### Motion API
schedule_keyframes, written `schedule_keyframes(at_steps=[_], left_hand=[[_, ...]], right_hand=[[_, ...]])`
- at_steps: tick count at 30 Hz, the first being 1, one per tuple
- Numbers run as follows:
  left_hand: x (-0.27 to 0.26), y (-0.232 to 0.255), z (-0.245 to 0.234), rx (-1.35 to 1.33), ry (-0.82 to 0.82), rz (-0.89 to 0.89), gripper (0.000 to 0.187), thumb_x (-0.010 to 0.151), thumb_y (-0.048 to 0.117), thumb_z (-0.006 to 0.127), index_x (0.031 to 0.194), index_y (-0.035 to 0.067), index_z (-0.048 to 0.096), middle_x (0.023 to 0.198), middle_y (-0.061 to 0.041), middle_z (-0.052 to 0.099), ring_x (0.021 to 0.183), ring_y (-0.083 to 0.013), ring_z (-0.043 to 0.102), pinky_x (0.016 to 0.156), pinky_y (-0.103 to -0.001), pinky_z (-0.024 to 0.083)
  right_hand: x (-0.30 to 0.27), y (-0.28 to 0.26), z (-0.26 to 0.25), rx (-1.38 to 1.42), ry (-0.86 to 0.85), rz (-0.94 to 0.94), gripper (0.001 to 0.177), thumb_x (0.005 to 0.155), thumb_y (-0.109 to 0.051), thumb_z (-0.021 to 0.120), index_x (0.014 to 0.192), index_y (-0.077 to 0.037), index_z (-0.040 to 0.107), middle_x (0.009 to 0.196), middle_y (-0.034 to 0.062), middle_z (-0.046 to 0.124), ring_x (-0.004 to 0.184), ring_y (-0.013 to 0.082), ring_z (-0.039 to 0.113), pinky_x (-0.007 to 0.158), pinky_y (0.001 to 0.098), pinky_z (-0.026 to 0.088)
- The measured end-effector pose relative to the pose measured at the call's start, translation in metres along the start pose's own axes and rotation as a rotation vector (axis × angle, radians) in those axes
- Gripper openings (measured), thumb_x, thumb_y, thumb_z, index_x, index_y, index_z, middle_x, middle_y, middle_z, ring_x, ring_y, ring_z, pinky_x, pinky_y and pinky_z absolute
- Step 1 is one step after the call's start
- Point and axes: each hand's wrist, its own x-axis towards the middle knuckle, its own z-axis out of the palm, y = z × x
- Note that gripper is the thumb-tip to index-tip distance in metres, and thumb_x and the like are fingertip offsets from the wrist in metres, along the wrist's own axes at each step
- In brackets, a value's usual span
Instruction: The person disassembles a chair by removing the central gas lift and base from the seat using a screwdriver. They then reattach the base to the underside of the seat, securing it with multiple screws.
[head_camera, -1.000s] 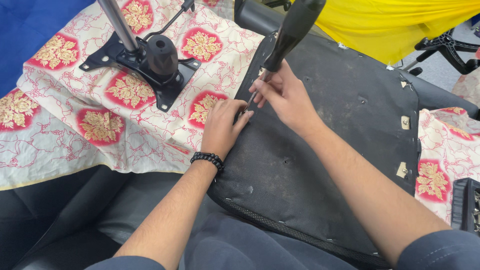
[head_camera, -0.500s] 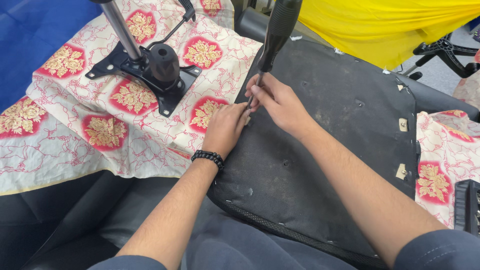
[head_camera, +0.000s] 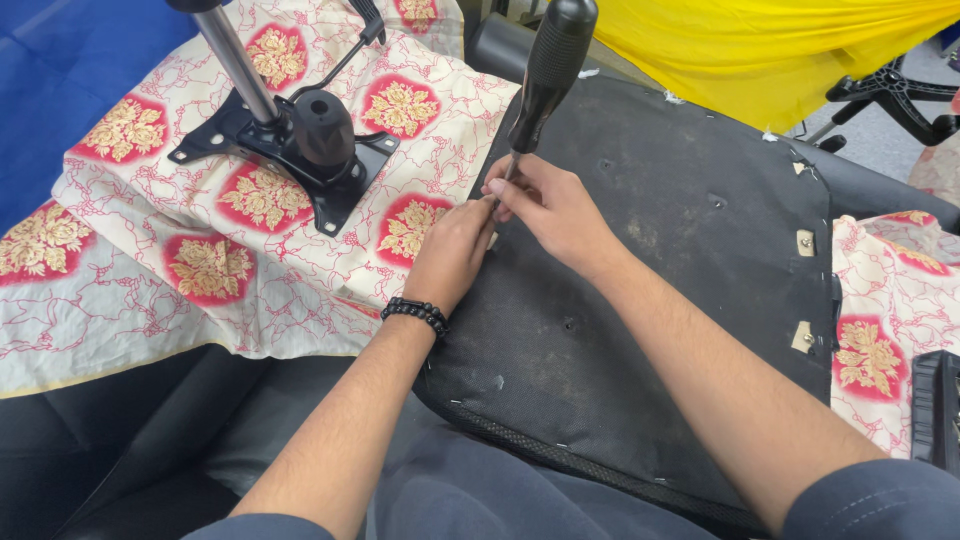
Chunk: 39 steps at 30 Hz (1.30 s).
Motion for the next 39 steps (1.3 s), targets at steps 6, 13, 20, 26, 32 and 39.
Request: schedule_keyframes(at_steps=[6, 13, 20, 26, 32, 39], left_hand=[[-0.001, 0.008, 0.007, 0.031, 0.068, -0.136, 0.018, 0.1, 0.014, 0.063, 0.114, 0.003, 0.061, 0.103, -0.019, 0.072, 0.099, -0.038, 0.069, 0.084, -0.048, 0.053], [-0.003, 0.005, 0.003, 0.049, 0.056, -0.005, 0.023, 0.1, 0.009, 0.06, 0.122, 0.002, 0.06, 0.109, -0.019, 0.072, 0.101, -0.0371, 0.069, 0.085, -0.047, 0.054], [-0.003, 0.008, 0.009, -0.037, 0.116, -0.153, 0.021, 0.098, 0.016, 0.065, 0.113, 0.001, 0.06, 0.104, -0.017, 0.072, 0.099, -0.0341, 0.071, 0.083, -0.046, 0.055], [-0.007, 0.005, 0.008, 0.037, 0.131, -0.094, 0.019, 0.103, 0.012, 0.058, 0.119, 0.003, 0.062, 0.104, -0.019, 0.071, 0.098, -0.0373, 0.069, 0.083, -0.047, 0.054], [-0.008, 0.005, 0.003, 0.061, 0.086, -0.126, 0.02, 0.103, 0.014, 0.058, 0.118, 0.001, 0.062, 0.102, -0.02, 0.07, 0.098, -0.0388, 0.068, 0.083, -0.048, 0.053], [-0.012, 0.013, 0.014, 0.126, 0.094, -0.269, 0.018, 0.103, 0.018, 0.061, 0.111, 0.001, 0.06, 0.104, -0.019, 0.072, 0.095, -0.0396, 0.071, 0.08, -0.049, 0.054]], right_hand=[[0.008, -0.001, 0.003, -0.064, 0.085, 0.134, 0.019, 0.101, -0.016, 0.067, 0.1, 0.003, 0.064, 0.085, 0.0113, 0.071, 0.075, 0.0145, 0.07, 0.068, 0.0297, 0.057], [0.001, 0.0, -0.007, 0.024, -0.028, -0.049, 0.017, 0.101, -0.014, 0.063, 0.112, -0.002, 0.06, 0.098, 0.005, 0.068, 0.085, 0.0098, 0.069, 0.076, 0.026, 0.058], [0.014, 0.007, 0.0, -0.296, 0.096, -0.021, 0.024, 0.097, -0.017, 0.072, 0.097, 0.003, 0.059, 0.084, 0.0087, 0.07, 0.077, 0.0138, 0.075, 0.067, 0.0285, 0.058], [0.009, 0.006, 0.006, -0.091, 0.028, -0.07, 0.018, 0.1, -0.013, 0.063, 0.11, 0.001, 0.056, 0.102, 0.0082, 0.07, 0.083, 0.0138, 0.075, 0.072, 0.028, 0.06], [0.008, 0.014, 0.005, -0.061, -0.023, -0.112, 0.014, 0.102, -0.01, 0.06, 0.113, -0.002, 0.06, 0.103, 0.0086, 0.065, 0.086, 0.015, 0.07, 0.073, 0.0308, 0.058], [0.011, 0.02, 0.009, -0.225, 0.057, -0.261, 0.018, 0.099, -0.01, 0.069, 0.102, 0.001, 0.054, 0.091, 0.0114, 0.064, 0.082, 0.0204, 0.071, 0.072, 0.0328, 0.057]])
